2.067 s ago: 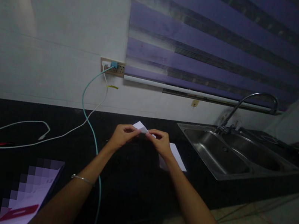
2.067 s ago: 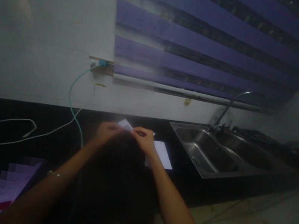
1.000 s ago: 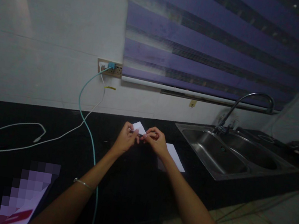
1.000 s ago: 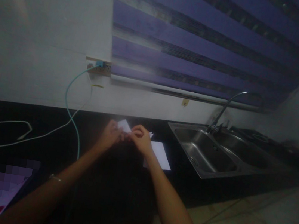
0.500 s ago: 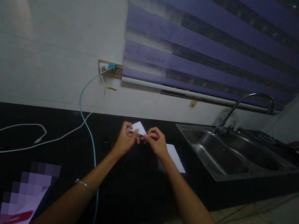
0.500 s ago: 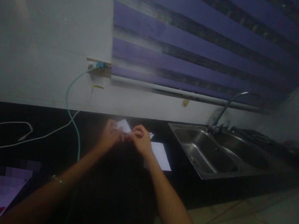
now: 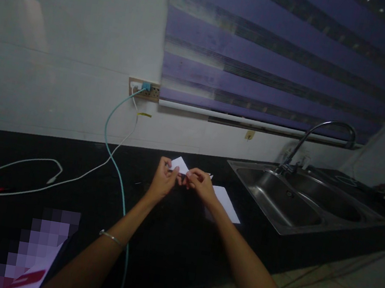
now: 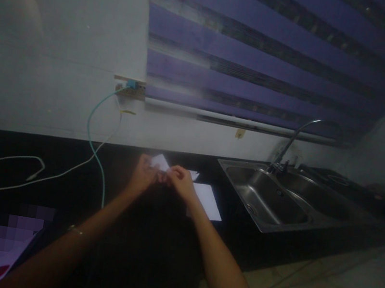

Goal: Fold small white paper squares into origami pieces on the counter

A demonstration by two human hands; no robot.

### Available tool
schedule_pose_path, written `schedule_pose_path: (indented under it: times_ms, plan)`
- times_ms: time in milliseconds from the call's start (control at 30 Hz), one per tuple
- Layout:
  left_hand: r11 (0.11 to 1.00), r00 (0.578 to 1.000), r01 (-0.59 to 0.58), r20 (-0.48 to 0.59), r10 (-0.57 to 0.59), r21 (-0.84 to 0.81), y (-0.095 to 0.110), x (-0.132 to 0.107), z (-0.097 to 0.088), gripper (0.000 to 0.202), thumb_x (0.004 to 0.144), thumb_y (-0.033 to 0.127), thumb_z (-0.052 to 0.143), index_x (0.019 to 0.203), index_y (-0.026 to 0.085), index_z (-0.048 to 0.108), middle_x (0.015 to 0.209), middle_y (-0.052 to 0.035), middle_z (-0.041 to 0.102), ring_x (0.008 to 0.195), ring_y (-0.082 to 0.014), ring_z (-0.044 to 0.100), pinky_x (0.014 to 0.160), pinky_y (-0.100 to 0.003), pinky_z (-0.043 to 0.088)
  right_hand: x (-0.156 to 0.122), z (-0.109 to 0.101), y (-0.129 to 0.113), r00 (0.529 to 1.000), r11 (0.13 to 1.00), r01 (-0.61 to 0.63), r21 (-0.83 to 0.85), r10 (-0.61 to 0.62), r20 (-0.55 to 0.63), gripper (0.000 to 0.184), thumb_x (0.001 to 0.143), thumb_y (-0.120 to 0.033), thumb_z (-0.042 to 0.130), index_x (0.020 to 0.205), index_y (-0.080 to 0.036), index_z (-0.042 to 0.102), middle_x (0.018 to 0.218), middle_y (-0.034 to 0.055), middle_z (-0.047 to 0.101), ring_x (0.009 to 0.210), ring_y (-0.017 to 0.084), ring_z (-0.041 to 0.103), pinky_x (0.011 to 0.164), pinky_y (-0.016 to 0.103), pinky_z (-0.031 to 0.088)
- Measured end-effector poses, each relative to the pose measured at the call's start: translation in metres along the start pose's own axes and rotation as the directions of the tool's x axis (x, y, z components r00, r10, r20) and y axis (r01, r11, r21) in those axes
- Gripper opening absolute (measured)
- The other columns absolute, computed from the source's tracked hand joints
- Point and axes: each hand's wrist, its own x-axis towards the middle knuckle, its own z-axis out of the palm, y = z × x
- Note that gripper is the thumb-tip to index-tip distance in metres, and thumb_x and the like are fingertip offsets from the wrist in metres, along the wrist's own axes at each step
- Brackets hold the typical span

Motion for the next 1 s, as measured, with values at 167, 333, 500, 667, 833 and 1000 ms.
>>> schedule_pose_path:
  times_ms: [167,333,500,667,833,1000]
  plan:
    - [1.000,0.999,-0.018,0.041,0.018,-0.010,0.0003,-0.0016,0.0015,0.032,0.084,0.032,0.059,0.087,0.024,0.029,0.055,0.0102,0.055,0.042,-0.0087,0.057,0.041,-0.016,0.041,-0.0011,0.0014,0.0001,0.997,0.997,-0.002,-0.079,0.008,0.070,0.038,0.087,-0.047,0.055,0.068,-0.015,0.061,0.060,0.0002,0.058,0.050,0.009,0.048,0.051,0.022,0.037]
    - [1.000,1.000,-0.008,0.015,0.008,-0.005,-0.0005,-0.0025,0.0027,0.033,0.083,0.031,0.062,0.088,0.023,0.030,0.058,0.0096,0.056,0.041,-0.0080,0.057,0.040,-0.014,0.040,-0.0014,0.0003,0.0018,0.999,0.991,0.025,-0.133,-0.019,0.043,0.041,0.086,-0.049,0.055,0.064,-0.015,0.060,0.054,-0.0011,0.055,0.048,0.009,0.046,0.050,0.021,0.035]
    - [0.998,0.999,0.035,-0.011,-0.036,-0.056,-0.0005,-0.0032,0.0055,0.048,0.078,0.033,0.067,0.106,0.025,0.028,0.065,0.0070,0.062,0.037,-0.0087,0.056,0.037,-0.014,0.038,-0.0019,-0.0019,0.0004,1.000,0.993,0.030,-0.113,-0.031,-0.003,0.039,0.084,-0.048,0.059,0.067,-0.014,0.064,0.055,0.0002,0.057,0.049,0.010,0.049,0.049,0.021,0.035]
    - [0.980,0.984,0.176,0.014,-0.175,-0.096,0.0012,-0.0050,0.0076,0.051,0.076,0.045,0.068,0.107,0.024,0.032,0.063,0.0064,0.061,0.036,-0.0093,0.054,0.034,-0.014,0.032,-0.0030,-0.0007,-0.0021,0.999,0.998,0.030,-0.046,-0.032,-0.032,0.035,0.082,-0.046,0.063,0.068,-0.013,0.066,0.058,0.0021,0.062,0.053,0.012,0.055,0.052,0.023,0.039]
    - [0.973,0.965,0.224,0.126,-0.230,0.060,0.0039,-0.0075,0.0045,0.047,0.083,0.059,0.052,0.064,0.017,0.042,0.040,0.0074,0.040,0.031,-0.0067,0.044,0.034,-0.017,0.028,-0.0042,-0.0004,-0.0011,0.999,0.999,0.034,-0.020,-0.034,0.009,0.034,0.082,-0.043,0.062,0.064,-0.014,0.065,0.057,0.0016,0.061,0.052,0.011,0.053,0.051,0.023,0.038]
    - [0.972,0.944,0.214,0.233,-0.232,0.102,0.0071,-0.0092,0.0021,0.054,0.082,0.064,0.049,0.057,0.018,0.040,0.038,0.0072,0.035,0.032,-0.0071,0.043,0.036,-0.018,0.027,-0.0035,-0.0017,0.0035,0.998,1.000,-0.014,-0.004,0.015,0.053,0.038,0.083,-0.043,0.058,0.057,-0.015,0.059,0.050,-0.0014,0.053,0.045,0.009,0.045,0.048,0.022,0.033]
